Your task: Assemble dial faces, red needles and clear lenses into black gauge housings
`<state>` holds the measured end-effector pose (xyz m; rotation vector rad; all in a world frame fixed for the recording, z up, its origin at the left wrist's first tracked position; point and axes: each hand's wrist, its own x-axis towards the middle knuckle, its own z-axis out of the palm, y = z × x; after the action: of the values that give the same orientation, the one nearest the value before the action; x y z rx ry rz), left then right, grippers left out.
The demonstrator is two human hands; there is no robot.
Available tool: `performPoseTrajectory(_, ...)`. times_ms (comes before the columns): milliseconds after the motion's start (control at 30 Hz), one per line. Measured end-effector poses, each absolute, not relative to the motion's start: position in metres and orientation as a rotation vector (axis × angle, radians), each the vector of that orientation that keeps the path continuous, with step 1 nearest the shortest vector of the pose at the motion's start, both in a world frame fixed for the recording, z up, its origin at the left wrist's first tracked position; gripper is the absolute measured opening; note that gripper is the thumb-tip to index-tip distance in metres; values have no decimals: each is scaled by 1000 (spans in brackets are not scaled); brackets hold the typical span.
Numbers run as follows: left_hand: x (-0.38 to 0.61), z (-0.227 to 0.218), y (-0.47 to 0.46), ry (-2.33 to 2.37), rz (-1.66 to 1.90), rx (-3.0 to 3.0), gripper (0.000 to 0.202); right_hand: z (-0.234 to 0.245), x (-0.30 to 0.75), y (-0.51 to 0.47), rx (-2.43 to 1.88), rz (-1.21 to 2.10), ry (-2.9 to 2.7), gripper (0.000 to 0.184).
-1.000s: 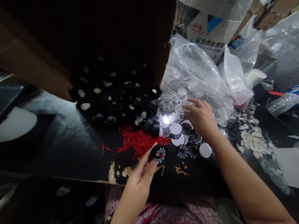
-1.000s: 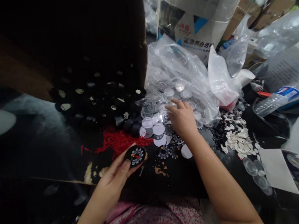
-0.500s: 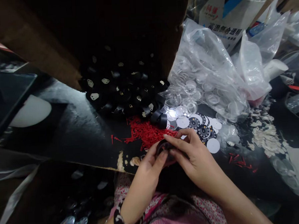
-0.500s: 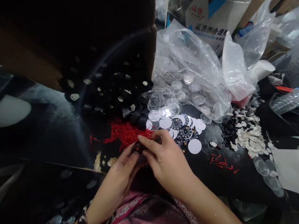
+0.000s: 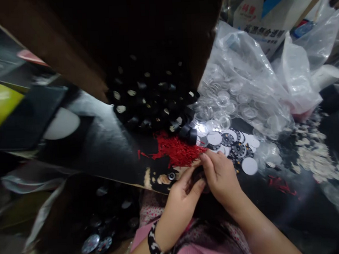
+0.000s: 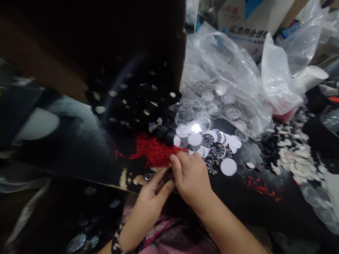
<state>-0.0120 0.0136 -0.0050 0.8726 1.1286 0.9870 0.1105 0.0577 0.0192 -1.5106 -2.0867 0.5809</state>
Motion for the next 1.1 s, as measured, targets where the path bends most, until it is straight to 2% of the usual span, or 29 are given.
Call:
performPoseTrajectory(133,-76,-18,-31,1255,750,996,38,27,117,52,-1351,1046,-2055,33)
performPoseTrajectory(200,-125,-27,-61,1502,629,1101,41,24,122,51,-1359,1066,-1999,32)
performPoseTrajectory(300,-192,-22,-80,2086,635,1334,42,12,125,51,-1393,1022,-1955,30)
performPoseTrajectory(467,-247,33,10,2488,668,1736,49,1,123,48,-1339,969,-1981,27)
performPoseTrajectory(567,-269,51,88,2567,600,1733,62,1,127,46,-1354,919,-1950,30)
performPoseTrajectory(700,-292,45,145,2619,465,1653,70,-2,133,46,-1336,849,-1911,29)
performPoseTrajectory(967,-296,34,149,2718,399,1588,70,7,127,54,-1230,862,-1944,26)
performPoseTrajectory(1100,-303,35,145,2661,409,1630,81,6,128,57,-1197,857,-1957,24)
